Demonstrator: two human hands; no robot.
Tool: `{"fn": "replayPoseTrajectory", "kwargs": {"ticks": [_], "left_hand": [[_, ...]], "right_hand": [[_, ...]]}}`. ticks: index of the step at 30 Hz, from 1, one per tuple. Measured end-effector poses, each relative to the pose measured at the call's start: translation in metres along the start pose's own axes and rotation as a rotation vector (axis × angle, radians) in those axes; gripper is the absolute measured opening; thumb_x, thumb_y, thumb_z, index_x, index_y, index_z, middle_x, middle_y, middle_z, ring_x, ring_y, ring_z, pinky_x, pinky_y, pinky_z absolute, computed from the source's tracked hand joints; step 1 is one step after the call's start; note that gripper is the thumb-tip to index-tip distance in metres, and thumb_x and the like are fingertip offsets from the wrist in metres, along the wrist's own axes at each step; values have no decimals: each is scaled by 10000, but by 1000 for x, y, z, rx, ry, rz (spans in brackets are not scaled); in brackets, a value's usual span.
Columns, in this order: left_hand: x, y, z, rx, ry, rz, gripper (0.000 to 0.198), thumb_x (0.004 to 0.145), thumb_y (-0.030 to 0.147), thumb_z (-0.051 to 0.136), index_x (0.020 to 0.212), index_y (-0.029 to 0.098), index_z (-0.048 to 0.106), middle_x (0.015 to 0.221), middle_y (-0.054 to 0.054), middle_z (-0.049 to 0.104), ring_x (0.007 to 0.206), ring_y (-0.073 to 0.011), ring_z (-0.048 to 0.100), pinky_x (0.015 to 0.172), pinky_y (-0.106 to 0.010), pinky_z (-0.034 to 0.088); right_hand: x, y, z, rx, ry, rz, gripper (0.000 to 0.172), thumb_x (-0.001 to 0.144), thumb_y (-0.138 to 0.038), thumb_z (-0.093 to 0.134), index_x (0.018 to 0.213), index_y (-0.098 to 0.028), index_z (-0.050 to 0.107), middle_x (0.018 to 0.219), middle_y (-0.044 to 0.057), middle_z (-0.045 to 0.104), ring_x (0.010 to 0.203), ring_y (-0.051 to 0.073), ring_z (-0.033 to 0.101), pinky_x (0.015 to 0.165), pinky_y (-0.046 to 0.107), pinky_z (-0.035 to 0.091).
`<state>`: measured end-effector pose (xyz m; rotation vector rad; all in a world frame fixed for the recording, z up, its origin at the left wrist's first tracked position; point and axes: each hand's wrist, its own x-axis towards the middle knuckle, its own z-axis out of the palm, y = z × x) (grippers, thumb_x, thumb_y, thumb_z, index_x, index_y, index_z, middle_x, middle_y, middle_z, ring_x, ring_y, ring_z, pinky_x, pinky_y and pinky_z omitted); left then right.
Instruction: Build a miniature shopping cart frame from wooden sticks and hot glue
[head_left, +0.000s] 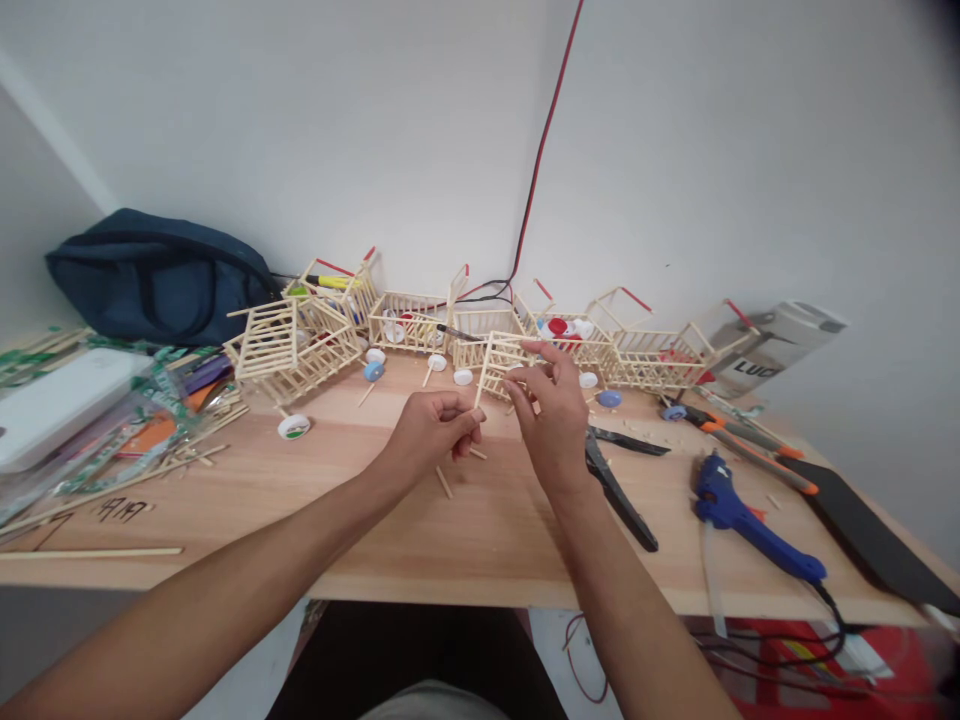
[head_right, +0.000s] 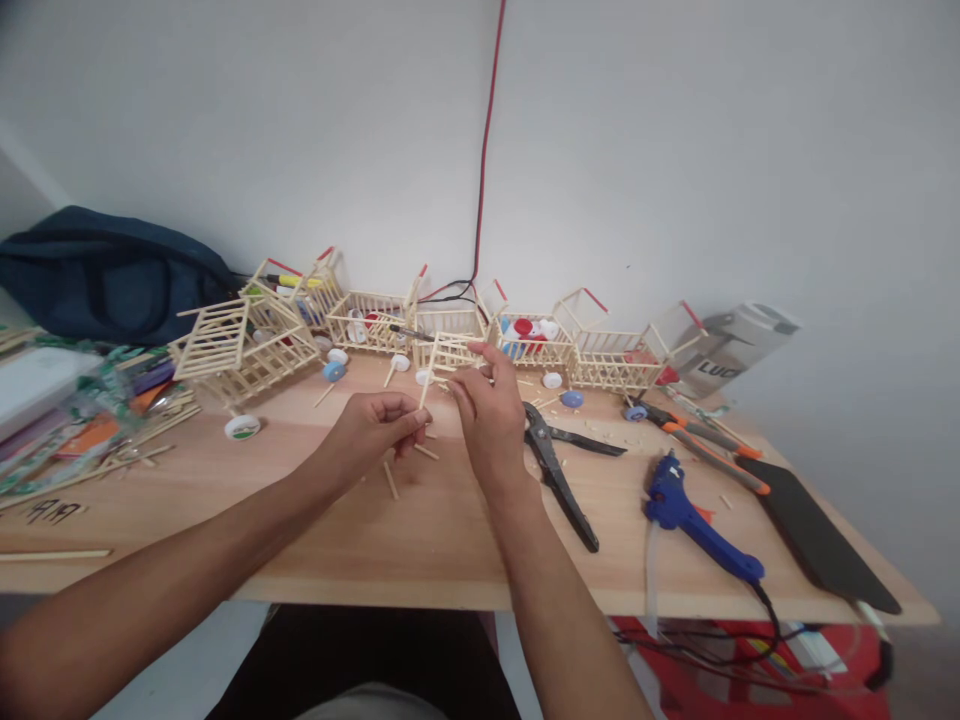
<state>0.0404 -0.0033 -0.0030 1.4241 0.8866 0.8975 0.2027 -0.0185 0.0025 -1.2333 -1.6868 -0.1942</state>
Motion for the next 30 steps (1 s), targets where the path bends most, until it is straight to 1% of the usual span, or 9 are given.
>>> {"fn": "replayPoseTrajectory", "kwargs": {"ticks": [14, 22, 30], "left_hand": [[1, -2, 0, -4, 2, -9, 245, 775, 315, 633, 636, 116, 596, 556, -10, 582, 437, -66, 465, 436, -185, 354], [1, 0, 0, -1, 11, -15, 232, 771, 307, 636, 640, 119, 602, 554, -13, 590, 441, -65, 470, 443, -182, 353], [1, -3, 0, 0, 6, -11, 235, 770, 322, 636, 648, 123, 603, 553, -13, 586, 438, -67, 466, 440, -184, 353]], "right_hand": [[0, -1, 0, 14, 7, -8, 105, 877, -166, 529, 846, -181, 628, 1223, 123, 529, 921, 176, 548, 802, 362, 506], [0, 1, 1, 3, 5, -13, 113, 866, -143, 528, 838, -191, 626, 1219, 118, 533, 925, 180, 559, 783, 355, 511], [0, 1, 1, 4, 2, -8, 113, 872, -156, 522, 842, -199, 623, 1224, 115, 534, 924, 176, 564, 786, 356, 517]]}}
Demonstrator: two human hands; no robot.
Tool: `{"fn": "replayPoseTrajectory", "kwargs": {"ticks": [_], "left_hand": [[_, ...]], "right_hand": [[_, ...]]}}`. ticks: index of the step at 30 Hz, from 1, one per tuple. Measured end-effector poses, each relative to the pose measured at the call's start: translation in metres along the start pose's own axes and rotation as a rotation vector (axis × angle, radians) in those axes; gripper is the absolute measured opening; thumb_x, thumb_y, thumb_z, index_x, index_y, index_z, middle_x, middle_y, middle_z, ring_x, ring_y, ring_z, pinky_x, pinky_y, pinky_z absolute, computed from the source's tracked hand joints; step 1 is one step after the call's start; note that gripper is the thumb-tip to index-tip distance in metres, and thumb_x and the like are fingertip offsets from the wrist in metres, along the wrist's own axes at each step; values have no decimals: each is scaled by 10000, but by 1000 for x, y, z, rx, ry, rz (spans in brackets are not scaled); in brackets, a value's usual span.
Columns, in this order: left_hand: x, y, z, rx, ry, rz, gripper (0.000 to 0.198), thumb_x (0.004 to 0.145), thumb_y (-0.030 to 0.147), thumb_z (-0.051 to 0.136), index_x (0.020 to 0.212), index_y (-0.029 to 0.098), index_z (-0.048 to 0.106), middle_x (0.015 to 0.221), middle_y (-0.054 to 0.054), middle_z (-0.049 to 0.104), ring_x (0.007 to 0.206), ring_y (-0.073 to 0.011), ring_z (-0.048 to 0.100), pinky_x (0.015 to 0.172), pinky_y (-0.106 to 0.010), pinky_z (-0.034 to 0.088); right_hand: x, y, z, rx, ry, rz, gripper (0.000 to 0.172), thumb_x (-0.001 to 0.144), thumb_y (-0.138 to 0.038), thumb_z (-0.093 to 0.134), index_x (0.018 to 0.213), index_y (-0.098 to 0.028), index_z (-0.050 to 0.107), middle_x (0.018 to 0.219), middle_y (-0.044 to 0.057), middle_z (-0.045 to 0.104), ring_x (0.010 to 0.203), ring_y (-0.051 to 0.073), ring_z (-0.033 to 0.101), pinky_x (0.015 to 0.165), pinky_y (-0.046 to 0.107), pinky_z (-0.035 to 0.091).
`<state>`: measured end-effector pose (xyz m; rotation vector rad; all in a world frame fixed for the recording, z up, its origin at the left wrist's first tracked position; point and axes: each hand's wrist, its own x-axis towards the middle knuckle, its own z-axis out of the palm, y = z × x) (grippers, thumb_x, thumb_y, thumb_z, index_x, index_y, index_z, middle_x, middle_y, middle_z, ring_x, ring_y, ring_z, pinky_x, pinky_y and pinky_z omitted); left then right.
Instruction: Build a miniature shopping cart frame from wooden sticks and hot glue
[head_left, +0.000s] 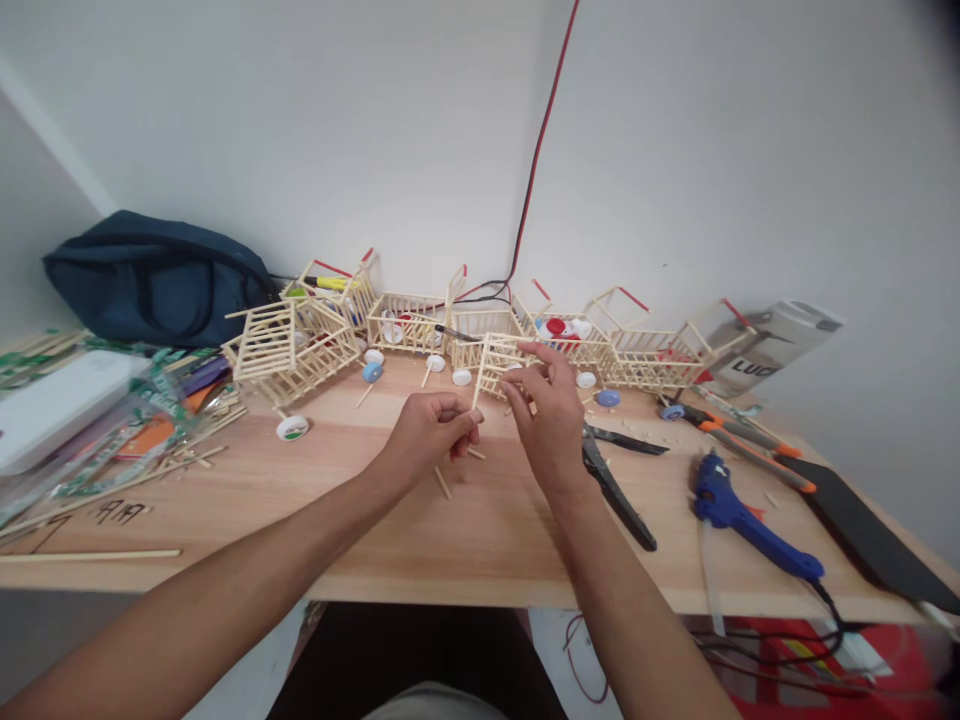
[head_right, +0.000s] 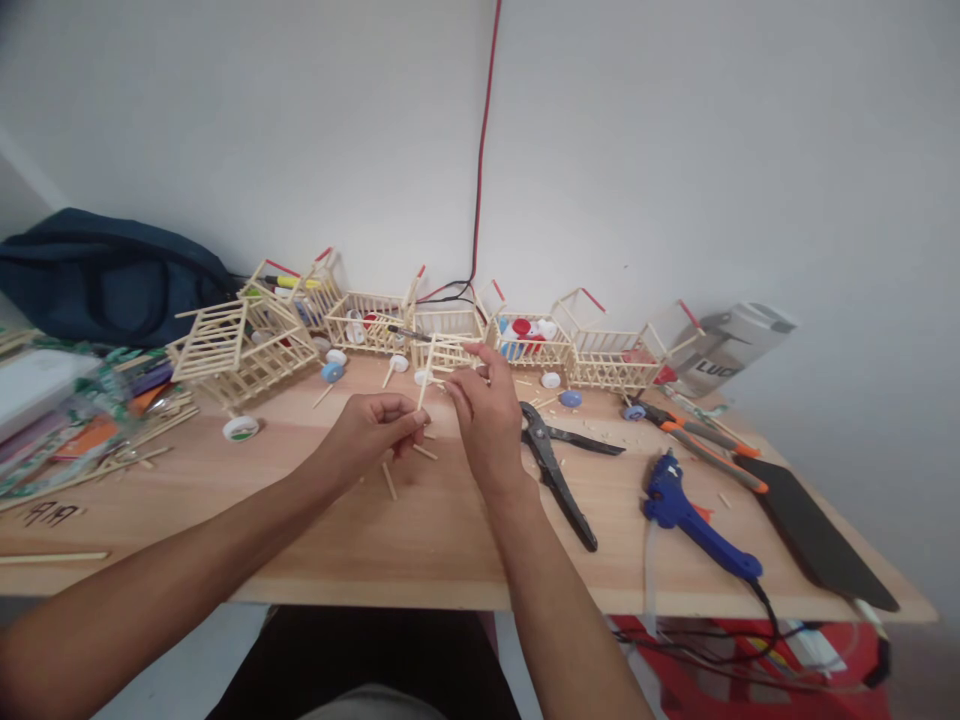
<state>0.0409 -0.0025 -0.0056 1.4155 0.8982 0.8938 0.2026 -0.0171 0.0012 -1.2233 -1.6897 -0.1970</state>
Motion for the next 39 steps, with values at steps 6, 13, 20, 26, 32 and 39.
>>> {"fn": "replayPoseTrajectory", "kwargs": {"ticks": [6, 13, 20, 26, 32, 39], "left_hand": [[0, 1, 0, -3, -6, 3, 239, 769, 312, 635, 631, 122, 590, 551, -9, 577, 432, -62, 455, 433, -182, 355], [0, 0, 0, 4, 6, -6, 224, 763, 308, 635, 638, 125, 598, 537, -7, 579, 425, -64, 459, 427, -177, 352], [1, 0, 0, -4, 2, 0, 246, 762, 319, 640, 617, 126, 592, 539, -3, 579, 428, -61, 461, 428, -180, 351], [0, 1, 0, -4, -2, -3, 236, 770, 310, 633, 633, 122, 591, 551, -2, 576, 433, -62, 464, 426, -181, 358], [0, 1, 0, -2, -3, -3, 229, 768, 299, 634, 632, 120, 592, 549, -3, 577, 429, -61, 463, 427, -181, 358], [1, 0, 0, -4, -4, 2, 230, 764, 297, 632, 626, 117, 593, 539, -2, 571, 422, -61, 463, 421, -178, 356]], "right_hand": [[0, 0, 0, 2, -5, 0, 114, 875, -150, 518, 842, -192, 619, 1231, 116, 529, 926, 177, 560, 800, 362, 506], [-1, 2, 1, 15, -11, 4, 125, 880, -153, 506, 859, -197, 621, 1240, 113, 522, 934, 180, 565, 803, 369, 508], [-1, 1, 1, 8, -8, 0, 119, 876, -155, 514, 853, -201, 622, 1238, 111, 529, 930, 181, 563, 790, 364, 511], [-1, 1, 2, 8, -7, -5, 116, 879, -157, 512, 844, -195, 616, 1237, 114, 526, 915, 176, 568, 795, 363, 509], [0, 0, 1, 13, -14, 1, 113, 879, -154, 517, 850, -192, 620, 1234, 116, 529, 938, 181, 564, 809, 366, 506], [0, 1, 1, 9, -10, 1, 102, 868, -140, 535, 842, -184, 624, 1233, 117, 530, 945, 177, 569, 819, 348, 504]]}}
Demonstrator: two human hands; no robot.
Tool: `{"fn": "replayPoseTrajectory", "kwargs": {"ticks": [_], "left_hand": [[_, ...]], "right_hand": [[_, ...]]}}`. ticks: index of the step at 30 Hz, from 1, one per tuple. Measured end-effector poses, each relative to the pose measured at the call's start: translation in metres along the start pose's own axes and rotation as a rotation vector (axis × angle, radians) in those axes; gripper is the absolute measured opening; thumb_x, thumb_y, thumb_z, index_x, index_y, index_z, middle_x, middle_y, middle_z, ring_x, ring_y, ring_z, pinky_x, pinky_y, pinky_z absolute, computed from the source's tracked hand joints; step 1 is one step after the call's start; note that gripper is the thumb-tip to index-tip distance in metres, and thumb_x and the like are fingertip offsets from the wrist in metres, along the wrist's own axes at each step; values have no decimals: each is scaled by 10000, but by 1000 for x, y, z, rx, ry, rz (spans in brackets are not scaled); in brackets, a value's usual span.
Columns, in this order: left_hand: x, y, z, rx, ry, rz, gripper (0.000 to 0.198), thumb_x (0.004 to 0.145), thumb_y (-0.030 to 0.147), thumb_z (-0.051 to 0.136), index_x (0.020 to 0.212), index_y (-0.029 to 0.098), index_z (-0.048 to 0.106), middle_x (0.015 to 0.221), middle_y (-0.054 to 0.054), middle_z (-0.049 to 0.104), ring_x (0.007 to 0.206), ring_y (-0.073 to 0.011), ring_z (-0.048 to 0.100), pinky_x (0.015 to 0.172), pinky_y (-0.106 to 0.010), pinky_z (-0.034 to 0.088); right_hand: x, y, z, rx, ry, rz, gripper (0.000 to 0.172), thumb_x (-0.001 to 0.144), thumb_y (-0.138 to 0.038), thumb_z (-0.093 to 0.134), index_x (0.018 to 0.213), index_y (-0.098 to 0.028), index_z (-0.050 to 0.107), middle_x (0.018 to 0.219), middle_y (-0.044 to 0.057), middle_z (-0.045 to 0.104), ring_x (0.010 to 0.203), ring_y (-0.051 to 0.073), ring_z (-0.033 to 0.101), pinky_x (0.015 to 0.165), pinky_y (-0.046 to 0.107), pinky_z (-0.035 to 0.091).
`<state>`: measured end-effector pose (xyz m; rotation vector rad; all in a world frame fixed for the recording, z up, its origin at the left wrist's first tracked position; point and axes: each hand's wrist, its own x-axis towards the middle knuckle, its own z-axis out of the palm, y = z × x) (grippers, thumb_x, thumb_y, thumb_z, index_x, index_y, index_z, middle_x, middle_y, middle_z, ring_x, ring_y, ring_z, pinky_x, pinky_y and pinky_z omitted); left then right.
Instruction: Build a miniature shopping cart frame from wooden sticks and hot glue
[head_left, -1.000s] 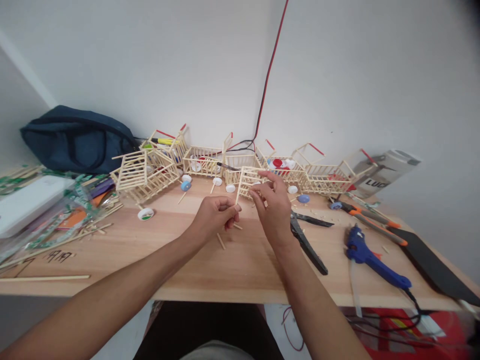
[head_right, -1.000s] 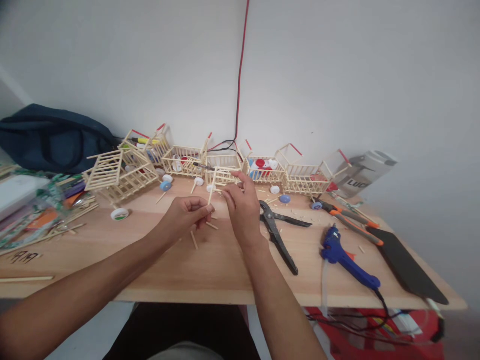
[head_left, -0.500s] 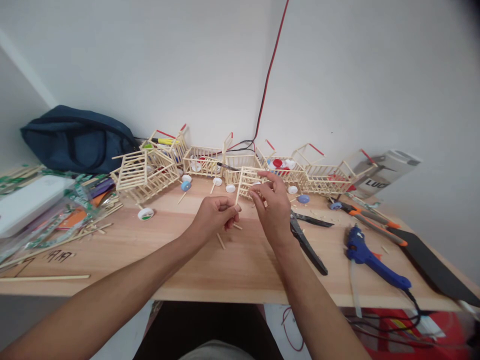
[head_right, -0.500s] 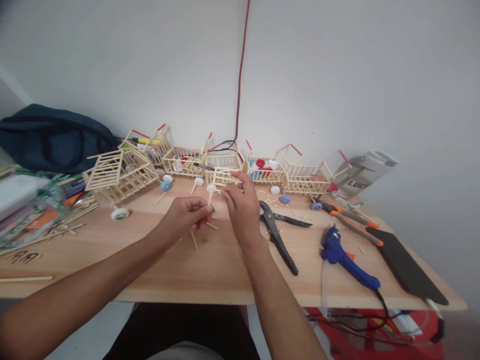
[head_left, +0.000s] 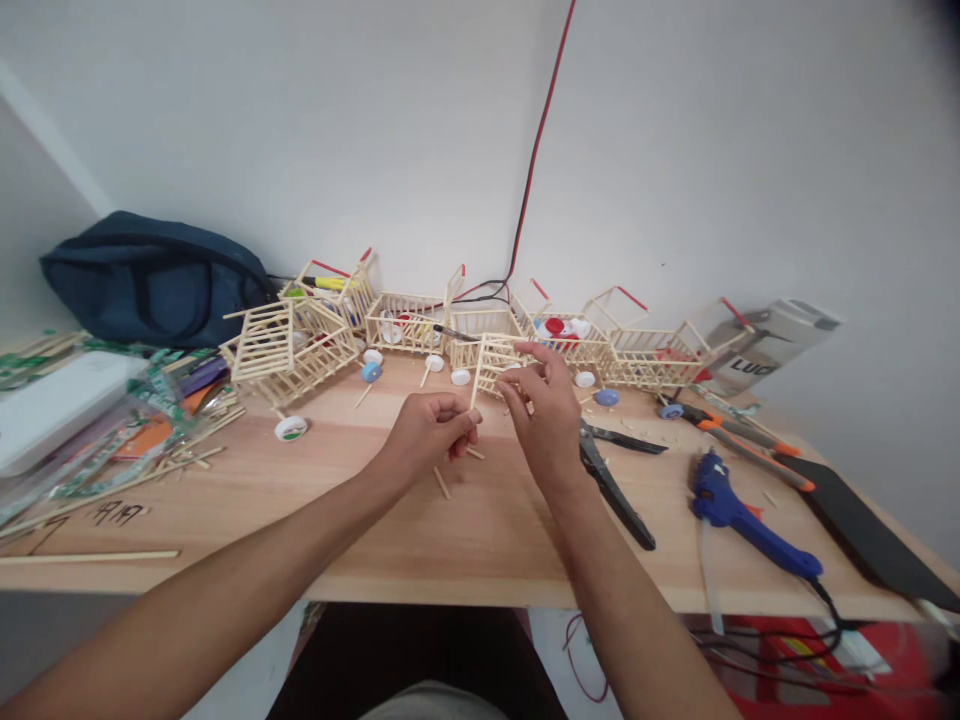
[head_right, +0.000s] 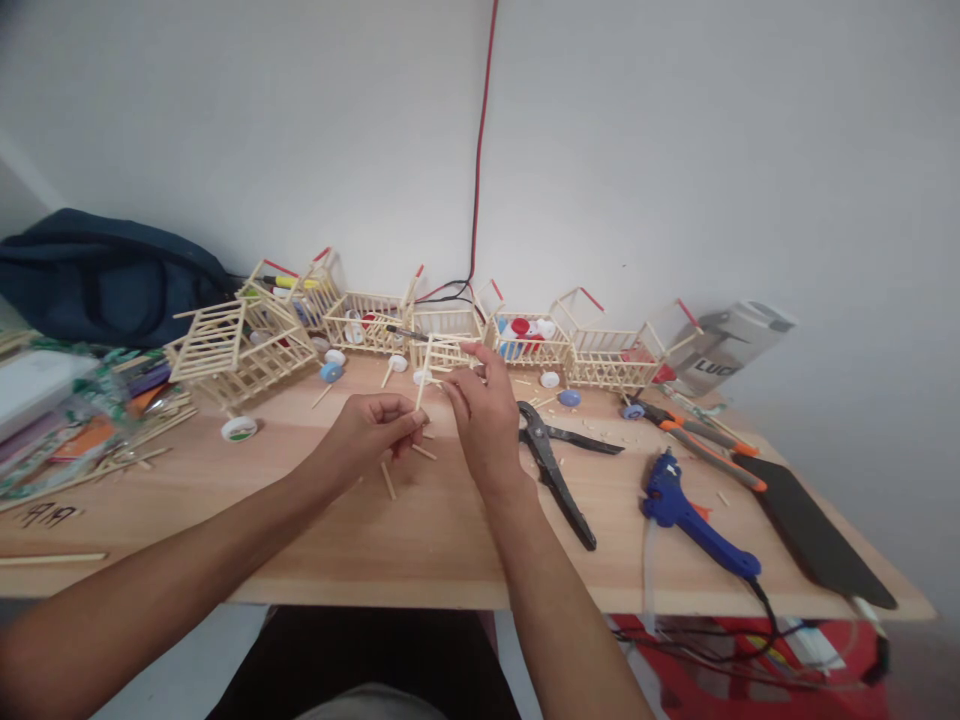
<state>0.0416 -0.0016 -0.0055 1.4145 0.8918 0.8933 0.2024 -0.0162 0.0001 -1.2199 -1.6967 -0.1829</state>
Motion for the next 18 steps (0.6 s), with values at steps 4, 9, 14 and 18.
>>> {"fn": "replayPoseTrajectory", "kwargs": {"ticks": [4, 9, 14, 18], "left_hand": [[0, 1, 0, -6, 10, -8, 229, 758, 295, 632, 620, 118, 587, 536, -2, 569, 419, -61, 460, 417, -178, 356], [-1, 4, 2, -6, 15, -25, 219, 752, 290, 630, 620, 120, 587, 539, 0, 568, 422, -62, 461, 418, -179, 355], [-2, 5, 2, 0, 19, -20, 228, 754, 289, 624, 607, 120, 581, 536, -4, 566, 426, -63, 461, 422, -180, 350], [-2, 5, 3, 2, 22, -25, 219, 753, 280, 621, 611, 117, 588, 530, -3, 565, 420, -61, 455, 419, -179, 348]], "right_hand": [[0, 0, 0, 2, 2, -6, 107, 868, -138, 531, 847, -187, 623, 1234, 115, 528, 937, 175, 570, 830, 353, 501], [0, 0, 1, -6, 8, -16, 100, 872, -153, 533, 841, -189, 621, 1222, 118, 536, 937, 185, 572, 824, 370, 499], [0, 0, 1, 1, 11, -20, 106, 872, -147, 529, 832, -182, 620, 1221, 124, 539, 949, 188, 576, 827, 371, 498], [0, 0, 2, -1, 11, -15, 106, 870, -144, 530, 830, -186, 619, 1219, 119, 541, 958, 187, 574, 831, 366, 502]]}}
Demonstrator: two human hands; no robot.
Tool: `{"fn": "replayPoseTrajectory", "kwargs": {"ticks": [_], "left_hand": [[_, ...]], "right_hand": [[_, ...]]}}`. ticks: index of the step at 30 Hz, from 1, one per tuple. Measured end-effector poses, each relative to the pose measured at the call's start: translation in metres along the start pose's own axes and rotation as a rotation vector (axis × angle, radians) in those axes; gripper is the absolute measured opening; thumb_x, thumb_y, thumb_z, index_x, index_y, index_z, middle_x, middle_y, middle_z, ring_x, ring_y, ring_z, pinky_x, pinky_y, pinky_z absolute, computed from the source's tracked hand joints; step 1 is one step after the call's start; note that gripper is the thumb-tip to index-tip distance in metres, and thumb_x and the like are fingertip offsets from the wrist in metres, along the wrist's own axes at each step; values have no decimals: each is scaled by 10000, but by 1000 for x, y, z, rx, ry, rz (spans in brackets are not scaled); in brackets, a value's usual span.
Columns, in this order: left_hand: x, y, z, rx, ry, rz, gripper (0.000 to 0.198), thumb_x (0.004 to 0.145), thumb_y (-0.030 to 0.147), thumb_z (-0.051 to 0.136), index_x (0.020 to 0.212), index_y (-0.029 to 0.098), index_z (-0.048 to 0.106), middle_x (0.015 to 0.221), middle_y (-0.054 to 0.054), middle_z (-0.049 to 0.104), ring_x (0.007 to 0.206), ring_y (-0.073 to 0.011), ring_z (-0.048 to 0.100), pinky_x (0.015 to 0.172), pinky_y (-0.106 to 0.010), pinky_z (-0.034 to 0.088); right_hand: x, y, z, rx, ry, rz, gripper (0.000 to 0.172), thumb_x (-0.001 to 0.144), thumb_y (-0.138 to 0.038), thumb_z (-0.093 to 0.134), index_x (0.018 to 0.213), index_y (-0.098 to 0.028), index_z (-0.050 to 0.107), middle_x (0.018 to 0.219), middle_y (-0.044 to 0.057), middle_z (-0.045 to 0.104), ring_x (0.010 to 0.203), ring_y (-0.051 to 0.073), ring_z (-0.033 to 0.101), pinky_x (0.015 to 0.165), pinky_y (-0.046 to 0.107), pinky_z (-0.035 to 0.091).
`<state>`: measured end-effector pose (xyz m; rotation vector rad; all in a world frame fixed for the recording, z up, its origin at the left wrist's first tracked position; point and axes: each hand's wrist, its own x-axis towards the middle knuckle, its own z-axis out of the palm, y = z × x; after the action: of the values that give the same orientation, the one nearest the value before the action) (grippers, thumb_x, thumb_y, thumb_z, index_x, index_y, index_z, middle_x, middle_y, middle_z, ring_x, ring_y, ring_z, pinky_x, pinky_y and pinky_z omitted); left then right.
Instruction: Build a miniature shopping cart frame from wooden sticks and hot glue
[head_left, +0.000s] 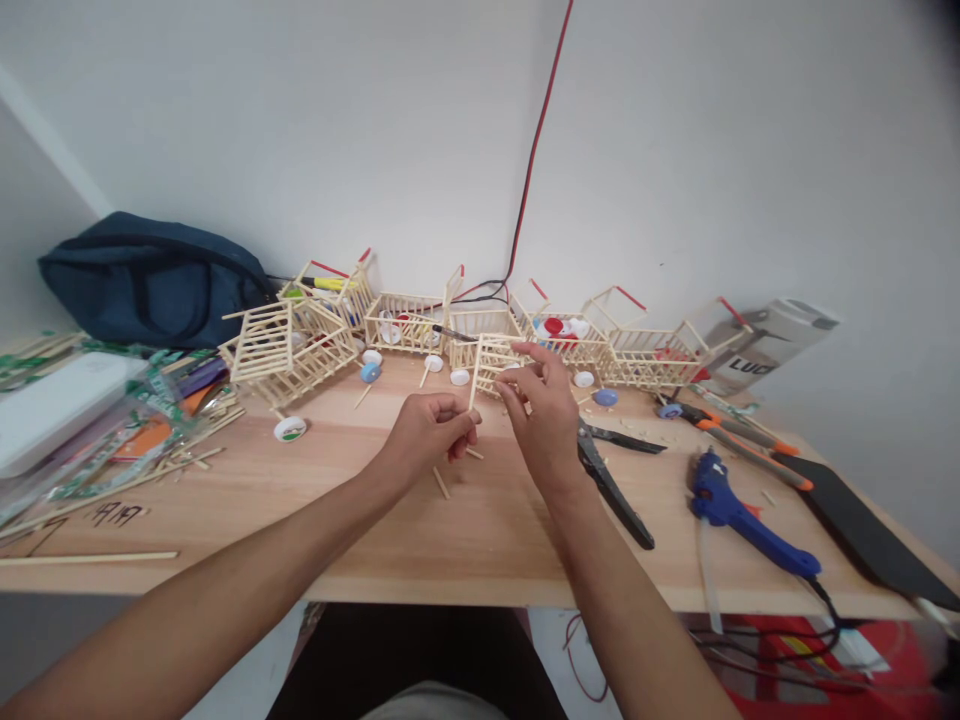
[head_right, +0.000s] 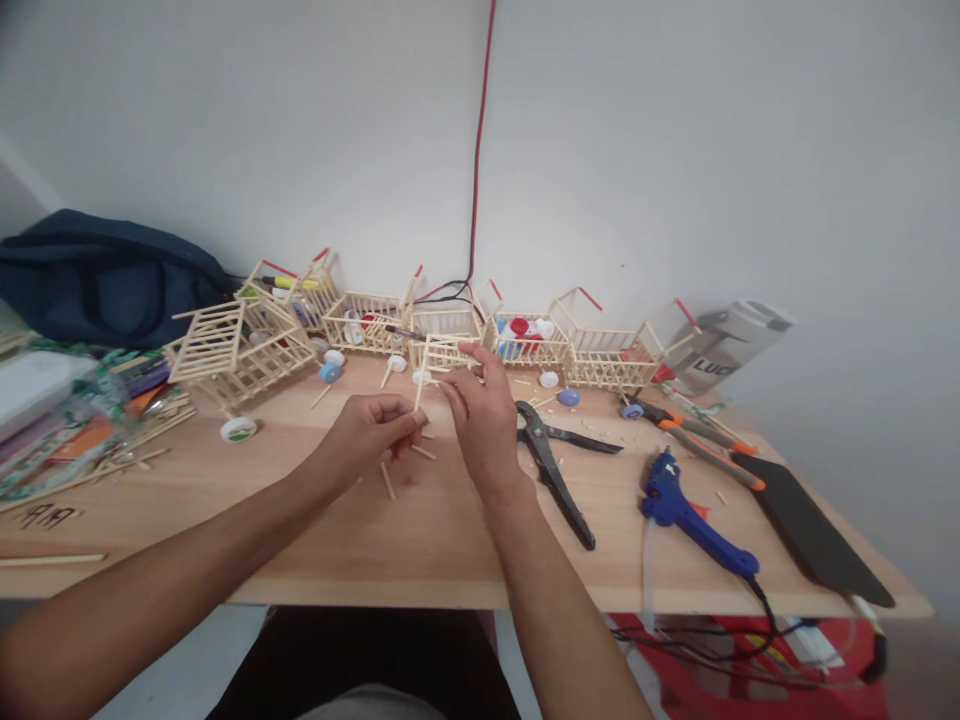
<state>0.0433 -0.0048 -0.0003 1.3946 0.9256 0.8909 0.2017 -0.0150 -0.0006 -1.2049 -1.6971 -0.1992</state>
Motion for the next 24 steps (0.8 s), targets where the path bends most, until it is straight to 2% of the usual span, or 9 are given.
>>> {"fn": "replayPoseTrajectory", "kwargs": {"ticks": [24], "left_hand": [[1, 0, 1, 40, 32, -13, 213, 745, 275, 612, 591, 137, 562, 507, 16, 544, 399, -55, 425, 381, -169, 327]], "right_hand": [[0, -2, 1, 10, -2, 1, 95, 877, -158, 530, 839, -191, 611, 1224, 114, 534, 980, 177, 566, 846, 354, 503]]}}
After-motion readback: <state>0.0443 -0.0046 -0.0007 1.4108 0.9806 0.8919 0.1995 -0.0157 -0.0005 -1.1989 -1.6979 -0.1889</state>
